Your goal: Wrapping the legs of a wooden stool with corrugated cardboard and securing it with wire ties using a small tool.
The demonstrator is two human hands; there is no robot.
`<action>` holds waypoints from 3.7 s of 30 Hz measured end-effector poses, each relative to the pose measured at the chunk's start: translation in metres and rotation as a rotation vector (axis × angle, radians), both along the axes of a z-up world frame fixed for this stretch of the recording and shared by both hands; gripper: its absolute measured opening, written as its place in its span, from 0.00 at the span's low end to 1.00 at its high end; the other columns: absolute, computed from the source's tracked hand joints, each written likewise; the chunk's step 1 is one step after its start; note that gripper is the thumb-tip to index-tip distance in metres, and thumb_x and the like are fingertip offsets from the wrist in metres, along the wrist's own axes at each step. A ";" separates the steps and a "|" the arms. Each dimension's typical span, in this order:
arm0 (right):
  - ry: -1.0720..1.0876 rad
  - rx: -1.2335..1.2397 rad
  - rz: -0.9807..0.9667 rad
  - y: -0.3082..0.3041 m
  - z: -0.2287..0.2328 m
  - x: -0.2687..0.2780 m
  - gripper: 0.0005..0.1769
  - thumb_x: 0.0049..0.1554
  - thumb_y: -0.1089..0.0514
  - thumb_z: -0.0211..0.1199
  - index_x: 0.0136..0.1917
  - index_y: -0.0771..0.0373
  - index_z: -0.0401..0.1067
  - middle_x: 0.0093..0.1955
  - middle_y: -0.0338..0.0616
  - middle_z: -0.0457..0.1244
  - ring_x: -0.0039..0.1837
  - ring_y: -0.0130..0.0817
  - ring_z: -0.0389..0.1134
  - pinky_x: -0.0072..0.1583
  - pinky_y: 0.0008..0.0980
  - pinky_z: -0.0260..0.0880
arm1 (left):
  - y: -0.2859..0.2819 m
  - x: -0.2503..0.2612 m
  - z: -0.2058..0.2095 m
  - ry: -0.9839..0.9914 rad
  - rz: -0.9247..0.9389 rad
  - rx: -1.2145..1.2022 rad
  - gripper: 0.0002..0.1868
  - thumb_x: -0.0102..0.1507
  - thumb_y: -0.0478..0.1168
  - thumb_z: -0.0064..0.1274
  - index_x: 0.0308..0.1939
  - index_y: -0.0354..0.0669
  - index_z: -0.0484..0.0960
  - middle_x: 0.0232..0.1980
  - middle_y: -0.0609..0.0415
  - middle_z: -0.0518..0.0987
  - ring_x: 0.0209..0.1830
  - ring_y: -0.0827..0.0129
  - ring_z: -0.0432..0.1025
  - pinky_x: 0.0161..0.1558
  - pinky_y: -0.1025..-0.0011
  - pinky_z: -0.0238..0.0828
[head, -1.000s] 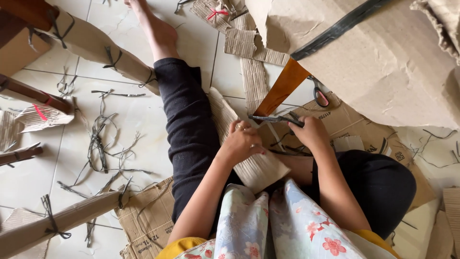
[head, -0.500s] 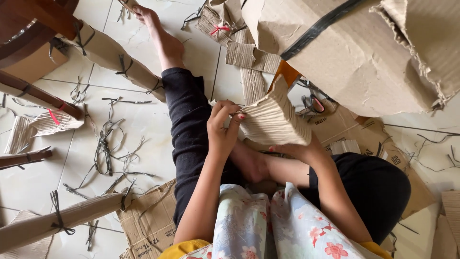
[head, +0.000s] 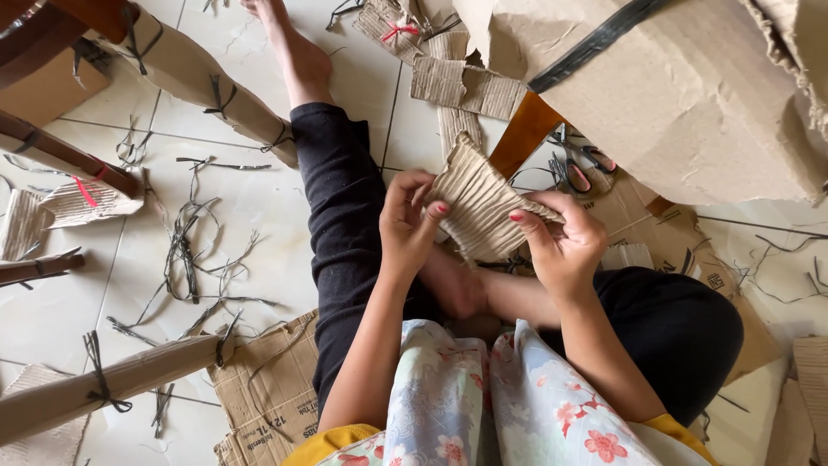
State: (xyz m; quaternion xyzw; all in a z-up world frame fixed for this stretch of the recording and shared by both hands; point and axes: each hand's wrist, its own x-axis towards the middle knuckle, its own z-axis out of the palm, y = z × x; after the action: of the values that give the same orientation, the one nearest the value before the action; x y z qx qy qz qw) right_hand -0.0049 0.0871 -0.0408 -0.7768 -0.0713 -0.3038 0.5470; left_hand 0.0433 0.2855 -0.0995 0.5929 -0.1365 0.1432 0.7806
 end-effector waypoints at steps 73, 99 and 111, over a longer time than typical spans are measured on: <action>1.193 -0.560 -0.068 -0.056 -0.199 0.049 0.09 0.58 0.54 0.63 0.49 0.53 0.82 0.49 0.47 0.70 0.56 0.51 0.73 0.57 0.46 0.74 | -0.111 0.062 -0.024 -0.211 0.286 0.452 0.42 0.56 0.40 0.75 0.70 0.41 0.72 0.62 0.42 0.79 0.60 0.50 0.76 0.60 0.59 0.77; -0.370 -0.384 0.166 -0.017 -0.018 0.000 0.07 0.53 0.55 0.72 0.39 0.60 0.81 0.44 0.47 0.71 0.48 0.47 0.74 0.54 0.44 0.75 | -0.106 0.060 -0.009 -0.168 0.220 0.408 0.41 0.56 0.43 0.74 0.70 0.46 0.73 0.59 0.44 0.81 0.56 0.50 0.78 0.56 0.59 0.78; -0.423 -0.360 0.133 0.015 -0.014 0.037 0.12 0.62 0.57 0.60 0.42 0.63 0.79 0.39 0.44 0.65 0.44 0.44 0.71 0.53 0.45 0.71 | -0.093 0.060 -0.015 -0.167 0.047 0.381 0.37 0.64 0.43 0.63 0.77 0.53 0.67 0.69 0.43 0.76 0.67 0.46 0.72 0.66 0.55 0.71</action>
State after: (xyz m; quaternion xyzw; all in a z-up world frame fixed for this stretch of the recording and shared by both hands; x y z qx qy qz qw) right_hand 0.0323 0.1023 -0.0545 -0.7745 -0.2871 -0.4050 0.3920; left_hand 0.1032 0.1923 -0.1145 0.7188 -0.2115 0.1814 0.6369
